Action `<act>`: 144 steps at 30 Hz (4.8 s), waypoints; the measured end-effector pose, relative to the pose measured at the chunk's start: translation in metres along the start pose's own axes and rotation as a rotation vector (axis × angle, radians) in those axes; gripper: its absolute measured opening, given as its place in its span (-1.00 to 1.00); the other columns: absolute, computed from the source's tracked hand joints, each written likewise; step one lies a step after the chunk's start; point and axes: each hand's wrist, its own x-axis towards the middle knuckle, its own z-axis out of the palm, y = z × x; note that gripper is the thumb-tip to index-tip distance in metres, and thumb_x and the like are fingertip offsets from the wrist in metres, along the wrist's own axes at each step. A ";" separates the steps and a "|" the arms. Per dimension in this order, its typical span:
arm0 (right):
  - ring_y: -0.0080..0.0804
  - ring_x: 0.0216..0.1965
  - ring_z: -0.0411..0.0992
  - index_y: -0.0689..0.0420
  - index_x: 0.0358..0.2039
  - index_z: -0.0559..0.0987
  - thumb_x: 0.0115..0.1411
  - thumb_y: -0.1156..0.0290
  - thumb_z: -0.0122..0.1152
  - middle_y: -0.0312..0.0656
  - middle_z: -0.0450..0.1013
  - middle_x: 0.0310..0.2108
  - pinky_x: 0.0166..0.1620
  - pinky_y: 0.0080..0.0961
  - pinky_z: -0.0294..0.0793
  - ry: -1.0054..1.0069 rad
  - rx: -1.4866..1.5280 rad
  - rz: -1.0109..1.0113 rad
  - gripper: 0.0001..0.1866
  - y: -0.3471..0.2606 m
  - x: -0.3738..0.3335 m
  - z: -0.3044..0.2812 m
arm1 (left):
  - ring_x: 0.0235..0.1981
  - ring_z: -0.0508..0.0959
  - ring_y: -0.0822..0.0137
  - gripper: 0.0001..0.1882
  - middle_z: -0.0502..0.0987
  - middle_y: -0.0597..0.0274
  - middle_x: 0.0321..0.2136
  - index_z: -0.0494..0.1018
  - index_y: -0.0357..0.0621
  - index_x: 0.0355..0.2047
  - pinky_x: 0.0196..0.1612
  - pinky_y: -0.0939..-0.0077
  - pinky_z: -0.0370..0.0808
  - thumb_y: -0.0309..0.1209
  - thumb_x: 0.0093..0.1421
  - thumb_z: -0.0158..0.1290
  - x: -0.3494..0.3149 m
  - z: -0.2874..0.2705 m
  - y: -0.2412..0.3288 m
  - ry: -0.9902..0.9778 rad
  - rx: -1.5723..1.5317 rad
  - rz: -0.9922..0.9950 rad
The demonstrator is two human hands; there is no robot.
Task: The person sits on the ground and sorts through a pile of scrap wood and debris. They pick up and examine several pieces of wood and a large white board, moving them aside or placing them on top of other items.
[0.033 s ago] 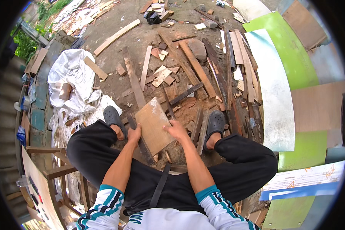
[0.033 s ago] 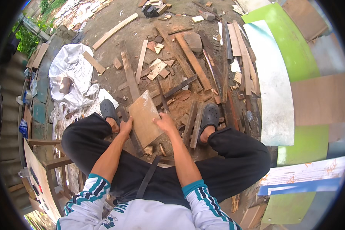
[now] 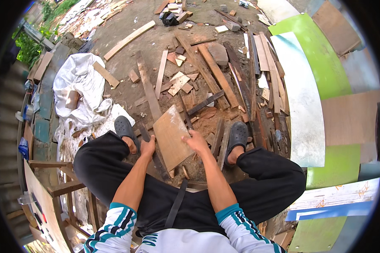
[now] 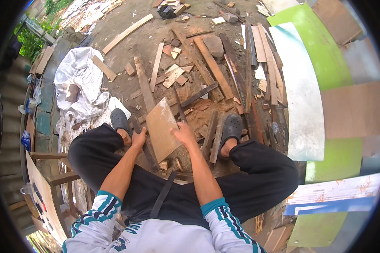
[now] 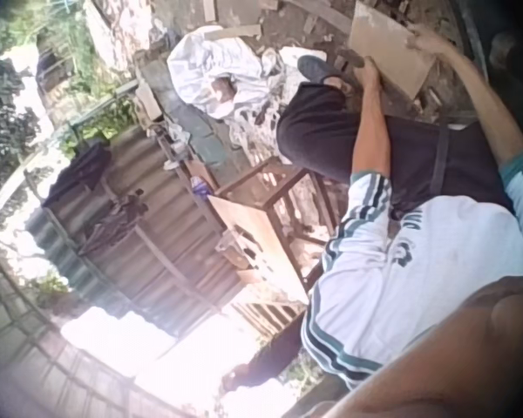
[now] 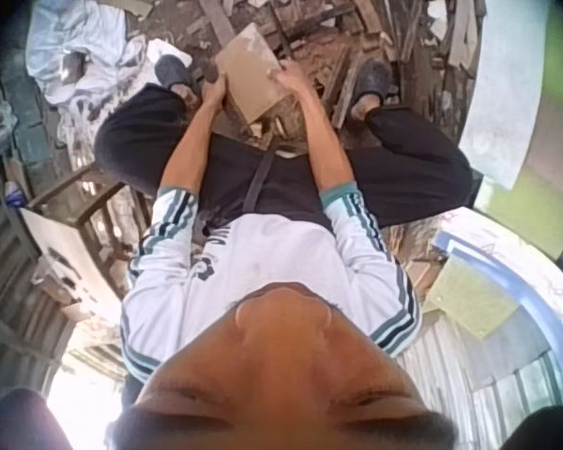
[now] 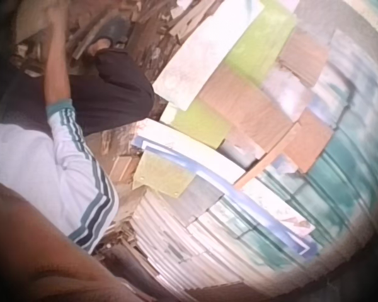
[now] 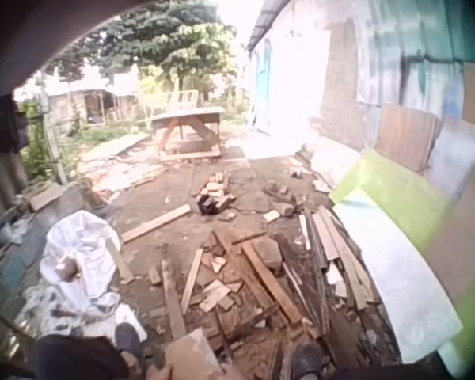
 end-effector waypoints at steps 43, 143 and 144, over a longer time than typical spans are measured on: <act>0.07 -0.47 0.58 0.41 -0.56 0.59 0.23 0.24 0.10 0.11 0.49 -0.69 -0.18 -0.13 0.54 -0.061 -0.815 -0.118 -0.57 -0.157 0.052 0.017 | -0.53 0.64 0.25 -0.10 0.51 -0.20 -0.01 0.07 -0.45 0.32 -0.35 0.31 0.57 0.01 0.23 0.09 0.029 -0.030 0.010 0.023 -0.211 -0.223; -0.08 0.36 0.10 -0.06 0.36 0.24 0.31 0.34 0.02 -0.21 0.16 0.35 0.38 0.16 -0.10 0.312 -1.501 -0.262 -0.41 0.065 0.227 -0.113 | -0.53 0.62 0.25 -0.40 0.59 0.10 -0.49 0.41 -0.31 -0.02 -0.39 0.31 0.52 0.00 0.19 0.13 0.022 0.054 0.001 -0.208 0.324 0.120; -0.09 0.36 0.10 -0.06 0.34 0.27 0.31 0.34 0.03 -0.21 0.19 0.33 0.38 0.18 -0.12 0.292 -1.533 -0.291 -0.43 0.065 0.224 -0.115 | -0.50 0.63 0.23 -0.39 0.59 0.08 -0.49 0.41 -0.31 -0.01 -0.37 0.31 0.52 0.00 0.18 0.13 0.023 0.056 -0.003 -0.203 0.329 0.140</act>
